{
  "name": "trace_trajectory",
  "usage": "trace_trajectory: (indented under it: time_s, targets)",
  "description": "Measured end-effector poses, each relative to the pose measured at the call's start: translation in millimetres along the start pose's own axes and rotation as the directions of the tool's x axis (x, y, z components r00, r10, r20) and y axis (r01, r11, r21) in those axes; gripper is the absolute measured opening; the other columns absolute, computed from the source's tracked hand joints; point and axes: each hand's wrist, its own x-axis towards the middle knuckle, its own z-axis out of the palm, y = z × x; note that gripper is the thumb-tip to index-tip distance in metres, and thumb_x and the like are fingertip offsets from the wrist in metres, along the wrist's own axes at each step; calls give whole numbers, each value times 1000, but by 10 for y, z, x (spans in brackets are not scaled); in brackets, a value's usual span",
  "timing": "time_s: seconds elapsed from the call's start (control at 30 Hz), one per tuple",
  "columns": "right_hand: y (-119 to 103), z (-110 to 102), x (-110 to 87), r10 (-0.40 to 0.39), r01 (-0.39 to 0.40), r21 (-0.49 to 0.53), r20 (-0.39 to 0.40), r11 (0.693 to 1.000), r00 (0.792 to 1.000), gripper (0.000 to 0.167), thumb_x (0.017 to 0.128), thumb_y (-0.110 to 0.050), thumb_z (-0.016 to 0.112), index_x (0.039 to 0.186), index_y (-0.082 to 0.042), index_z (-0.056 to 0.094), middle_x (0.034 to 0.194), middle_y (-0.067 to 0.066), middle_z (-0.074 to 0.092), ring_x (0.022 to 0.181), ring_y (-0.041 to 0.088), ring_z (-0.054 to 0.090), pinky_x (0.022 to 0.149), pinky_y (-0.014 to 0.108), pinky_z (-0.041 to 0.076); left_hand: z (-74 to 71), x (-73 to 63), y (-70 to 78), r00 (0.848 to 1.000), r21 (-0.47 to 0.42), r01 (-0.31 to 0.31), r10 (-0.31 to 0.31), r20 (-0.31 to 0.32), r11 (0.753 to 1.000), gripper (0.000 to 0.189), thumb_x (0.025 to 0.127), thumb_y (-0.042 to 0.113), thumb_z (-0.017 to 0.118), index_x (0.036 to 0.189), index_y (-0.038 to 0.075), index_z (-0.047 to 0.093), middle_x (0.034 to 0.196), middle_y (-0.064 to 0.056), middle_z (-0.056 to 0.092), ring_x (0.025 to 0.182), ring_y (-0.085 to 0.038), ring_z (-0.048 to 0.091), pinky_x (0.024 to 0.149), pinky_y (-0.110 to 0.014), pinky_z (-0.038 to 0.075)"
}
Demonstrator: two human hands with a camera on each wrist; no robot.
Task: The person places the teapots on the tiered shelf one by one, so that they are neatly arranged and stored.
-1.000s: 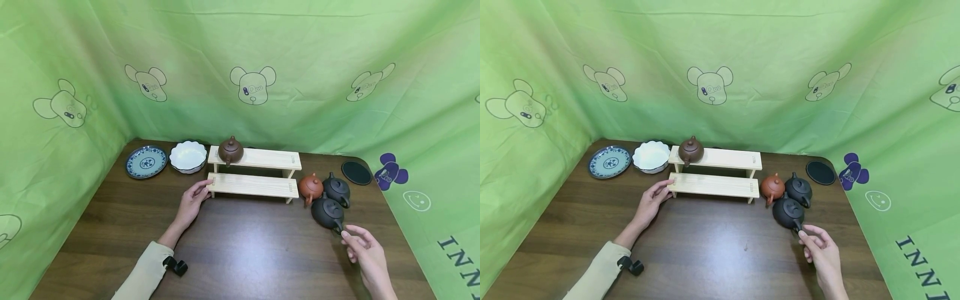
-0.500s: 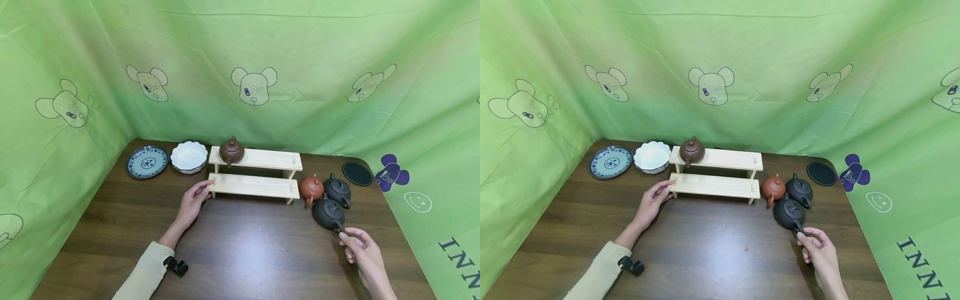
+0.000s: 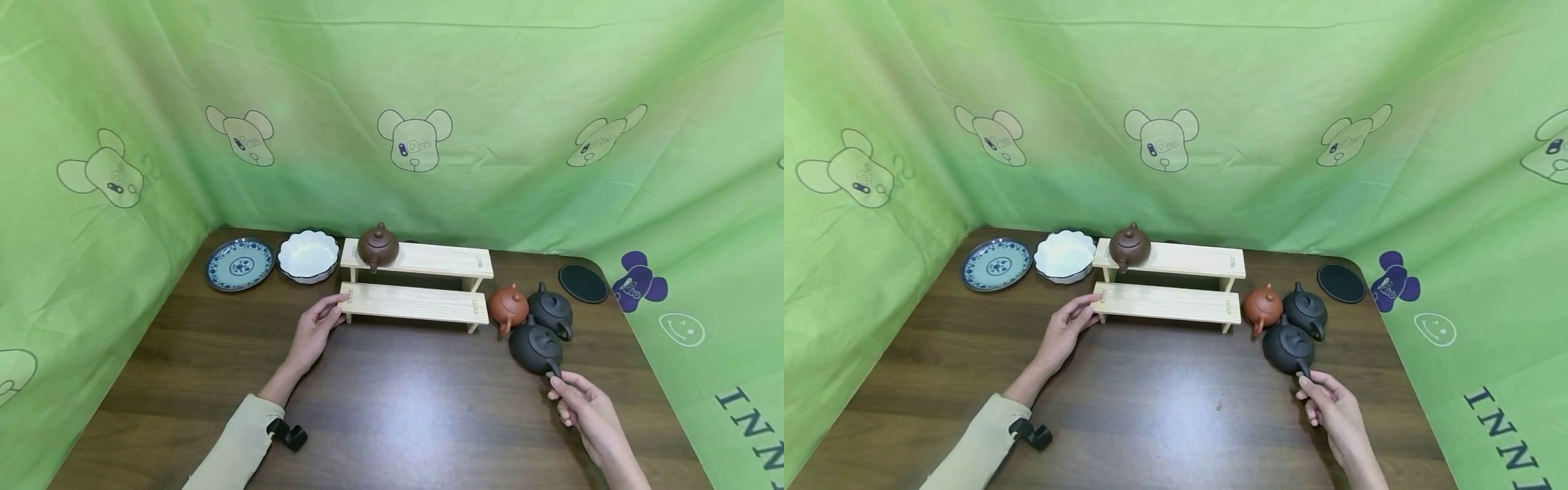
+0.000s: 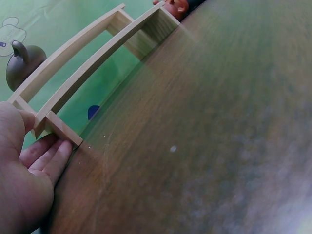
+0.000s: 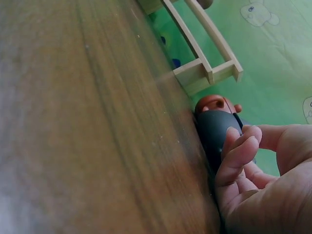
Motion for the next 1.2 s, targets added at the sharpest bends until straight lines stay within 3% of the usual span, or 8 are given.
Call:
trace_trajectory:
  time_s: [0.3, 0.53, 0.73, 0.83, 0.97, 1.2]
  targets:
    - [-63, 18, 11, 36, -30, -91, 62, 995, 997, 25, 116, -14, 60, 107, -24, 81, 78, -5, 64, 57, 4, 48, 46, 19, 38, -4, -9, -2, 1000, 4, -3, 3, 2, 1000, 32, 114, -3, 56, 144, -9, 66, 153, -27, 63, 123, -6, 68, 107, -30, 63]
    - [-101, 34, 21, 73, -63, -143, 65, 988, 995, 28, 120, -26, 54, 107, -25, 79, 76, -4, 61, 56, 5, 48, 47, 18, 42, -15, -12, -12, 1000, 25, -29, 29, 10, 999, 32, 115, -1, 56, 143, -9, 67, 153, -27, 63, 122, -5, 68, 104, -27, 64]
    - [-78, 25, 23, 56, -49, -90, 71, 995, 996, 38, 122, -27, 48, 105, -26, 82, 74, -5, 60, 56, 5, 47, 46, 19, 38, -22, -13, 1, 1000, 21, -21, 21, 14, 1000, 32, 114, -2, 55, 144, -8, 67, 153, -25, 64, 122, -5, 69, 104, -28, 64]
    - [-73, 20, 20, 38, -32, -70, 84, 997, 996, 38, 121, -24, 50, 106, -26, 84, 73, -6, 59, 55, 3, 45, 44, 28, 25, -21, -11, 0, 1000, 22, -22, 22, 13, 1000, 32, 114, -2, 56, 144, -8, 67, 153, -26, 64, 121, -5, 69, 104, -28, 64]
    - [-73, 4, 25, 32, -27, -47, 110, 999, 993, 39, 121, -22, 50, 106, -27, 85, 73, -8, 58, 55, 2, 43, 52, 41, 15, -20, -12, -7, 1000, 26, -25, 24, 12, 999, 32, 115, -1, 56, 144, -9, 66, 153, -27, 63, 122, -6, 68, 106, -29, 64]
    - [-65, -20, 56, 26, -32, 40, 137, 999, 990, 42, 121, -15, 49, 104, -24, 87, 73, -11, 55, 56, 3, 35, 52, 39, 10, -18, -6, -1, 1000, 20, -11, 11, 12, 1000, 33, 114, -3, 56, 144, -8, 67, 153, -25, 64, 123, -9, 68, 107, -32, 64]
